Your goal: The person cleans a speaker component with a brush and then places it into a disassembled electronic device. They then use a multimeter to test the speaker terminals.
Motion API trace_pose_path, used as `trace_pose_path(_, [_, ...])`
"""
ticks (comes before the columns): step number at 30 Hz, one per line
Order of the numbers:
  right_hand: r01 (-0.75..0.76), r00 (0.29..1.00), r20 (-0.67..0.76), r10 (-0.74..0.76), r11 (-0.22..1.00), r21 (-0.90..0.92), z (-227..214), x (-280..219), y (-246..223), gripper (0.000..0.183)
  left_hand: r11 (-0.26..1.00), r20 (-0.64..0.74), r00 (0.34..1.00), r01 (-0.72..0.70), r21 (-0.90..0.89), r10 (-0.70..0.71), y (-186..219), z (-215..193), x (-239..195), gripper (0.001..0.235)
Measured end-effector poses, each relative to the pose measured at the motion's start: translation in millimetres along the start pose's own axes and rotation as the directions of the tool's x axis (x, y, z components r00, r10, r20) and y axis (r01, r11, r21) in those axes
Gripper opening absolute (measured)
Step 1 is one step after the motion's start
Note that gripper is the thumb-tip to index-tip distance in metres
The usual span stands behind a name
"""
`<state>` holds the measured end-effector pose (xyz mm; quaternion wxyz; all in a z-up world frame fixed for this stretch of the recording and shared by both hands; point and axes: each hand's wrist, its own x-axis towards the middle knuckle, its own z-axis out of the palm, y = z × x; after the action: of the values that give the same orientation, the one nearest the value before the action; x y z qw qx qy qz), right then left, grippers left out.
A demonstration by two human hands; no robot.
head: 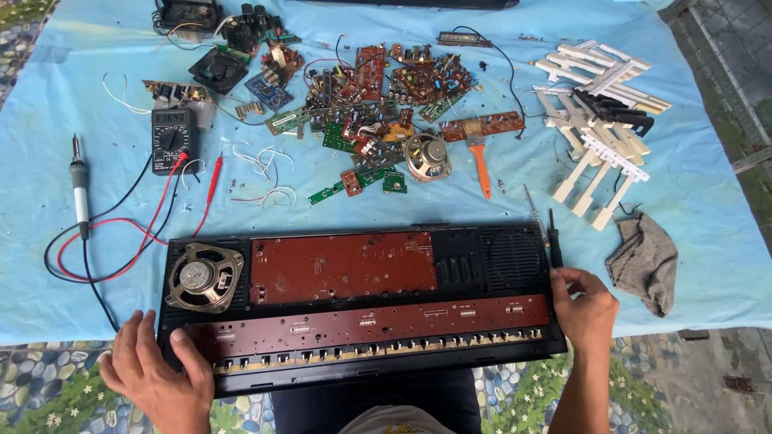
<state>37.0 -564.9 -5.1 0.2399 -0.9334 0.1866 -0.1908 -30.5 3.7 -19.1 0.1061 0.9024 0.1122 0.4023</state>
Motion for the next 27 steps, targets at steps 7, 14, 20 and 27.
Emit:
trace_pose_path(7, [0.181,0.983,0.011,-0.182,0.982,0.045,9,25,-26,0.017,0.995,-0.045,0.999,-0.003,-0.100,-0.001,-32,-2,-35,0.030])
trace_pose_path(14, [0.256,0.963,0.075,-0.259,0.965,0.046,35,39,6,0.032,0.989,-0.136,0.989,0.046,-0.137,-0.064,-39,12,-67,0.041])
trace_pose_path(20, [0.233,0.972,0.015,-0.234,0.972,0.034,33,37,8,0.020,0.995,-0.160,0.986,0.025,-0.099,-0.041,-34,11,-53,0.042])
trace_pose_path(27, [0.252,0.967,-0.040,-0.252,0.968,0.001,28,49,14,0.014,0.995,-0.099,0.994,-0.061,-0.076,0.053,-40,3,-26,0.034])
